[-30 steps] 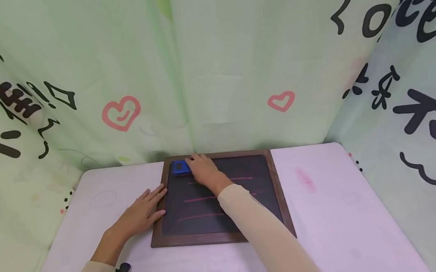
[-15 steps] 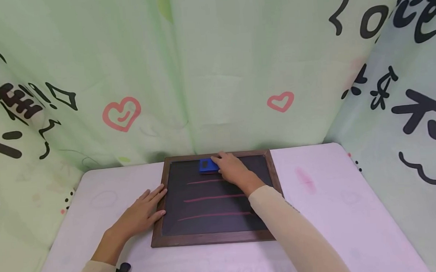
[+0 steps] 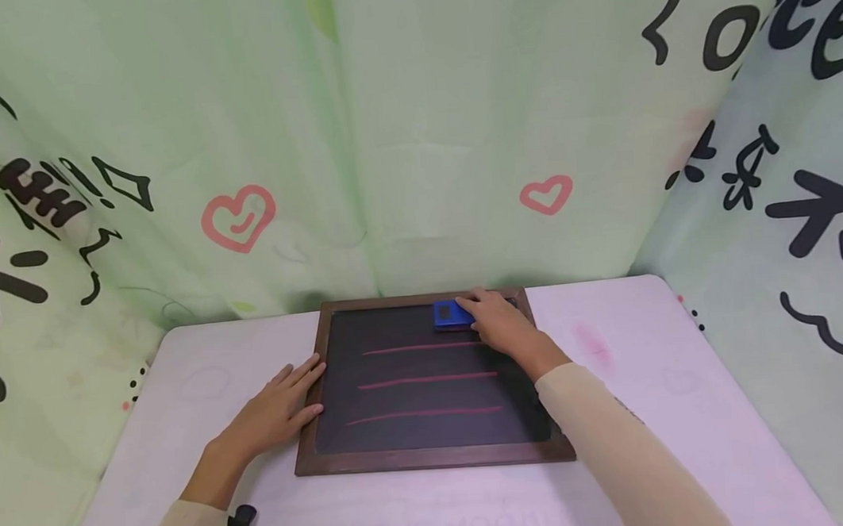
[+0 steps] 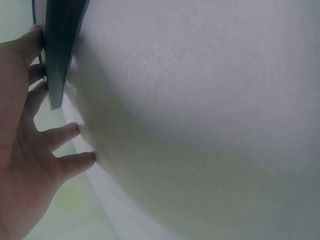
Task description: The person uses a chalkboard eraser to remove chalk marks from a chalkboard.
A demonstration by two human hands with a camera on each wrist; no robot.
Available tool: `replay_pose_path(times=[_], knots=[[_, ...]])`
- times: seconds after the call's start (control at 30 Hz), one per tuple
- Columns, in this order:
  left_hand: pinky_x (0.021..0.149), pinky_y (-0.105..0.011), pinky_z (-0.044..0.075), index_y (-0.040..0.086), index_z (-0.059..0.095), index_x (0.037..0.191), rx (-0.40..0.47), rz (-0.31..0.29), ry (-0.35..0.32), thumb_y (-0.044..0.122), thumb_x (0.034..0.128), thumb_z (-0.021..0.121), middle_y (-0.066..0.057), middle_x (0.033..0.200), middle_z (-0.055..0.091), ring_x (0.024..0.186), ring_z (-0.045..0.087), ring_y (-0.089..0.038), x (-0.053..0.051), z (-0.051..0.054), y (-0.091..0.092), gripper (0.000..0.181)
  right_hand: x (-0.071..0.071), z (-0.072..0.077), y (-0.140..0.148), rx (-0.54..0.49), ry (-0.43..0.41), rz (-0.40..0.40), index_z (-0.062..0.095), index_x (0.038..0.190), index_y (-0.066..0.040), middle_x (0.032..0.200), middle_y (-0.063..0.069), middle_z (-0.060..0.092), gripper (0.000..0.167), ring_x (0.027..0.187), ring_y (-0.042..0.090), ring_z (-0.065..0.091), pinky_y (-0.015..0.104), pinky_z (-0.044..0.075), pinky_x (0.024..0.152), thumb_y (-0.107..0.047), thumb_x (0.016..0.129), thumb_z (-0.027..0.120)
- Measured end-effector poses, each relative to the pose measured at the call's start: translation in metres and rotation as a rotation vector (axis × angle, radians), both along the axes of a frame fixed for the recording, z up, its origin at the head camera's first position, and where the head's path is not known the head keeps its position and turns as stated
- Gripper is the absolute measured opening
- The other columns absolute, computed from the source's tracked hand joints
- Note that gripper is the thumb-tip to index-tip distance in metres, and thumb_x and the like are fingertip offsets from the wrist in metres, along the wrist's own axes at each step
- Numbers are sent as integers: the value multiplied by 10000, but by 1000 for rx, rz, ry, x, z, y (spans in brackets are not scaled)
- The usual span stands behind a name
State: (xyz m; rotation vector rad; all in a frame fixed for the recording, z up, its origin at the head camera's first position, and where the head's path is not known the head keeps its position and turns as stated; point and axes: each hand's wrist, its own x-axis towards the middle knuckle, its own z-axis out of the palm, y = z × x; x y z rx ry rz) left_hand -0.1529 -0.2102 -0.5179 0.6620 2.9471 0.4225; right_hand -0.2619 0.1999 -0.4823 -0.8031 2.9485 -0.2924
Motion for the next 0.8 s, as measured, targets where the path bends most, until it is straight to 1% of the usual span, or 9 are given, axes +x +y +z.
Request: replay_pose_path(times=[0.13,0.23,0.4,0.63,0.8], knots=[[1164,-648,374,116,380,1610,-11,-6,6,392,1032,628,-80,1694,315,1474,369,-521,-1,-1,1,686,3,-1,23,-29,61,-1,517,1485,42,1447,269,537,550,1307,489,540,597,468,1081,9,963,685],[1184,-634,356,104,380,1608,-12,-11,8,388,1033,628,-89,1693,316,1485,360,-508,-1,-1,1,688,4,-2,36,-40,93,-9,536,1463,55,1411,278,556,544,1283,492,551,602,474,1070,32,944,697],[1181,-629,363,93,390,1602,-13,-16,24,381,1034,628,-99,1686,328,1474,373,-513,0,-1,2,680,4,-2,43,-49,83,-9,519,1477,56,1416,282,552,545,1293,494,545,603,475,1073,29,958,681],[1131,-689,386,126,370,1616,-11,3,-5,397,1041,614,-75,1699,304,1468,362,-541,1,1,3,680,2,-2,43,-55,45,-18,513,1479,62,1439,290,539,549,1319,497,529,604,469,1081,32,956,681],[1133,-672,396,124,379,1612,-12,2,7,393,1038,620,-74,1695,314,1459,378,-541,1,1,3,678,2,-1,39,-67,47,-19,522,1470,60,1434,288,551,540,1328,481,532,595,471,1086,39,954,681]])
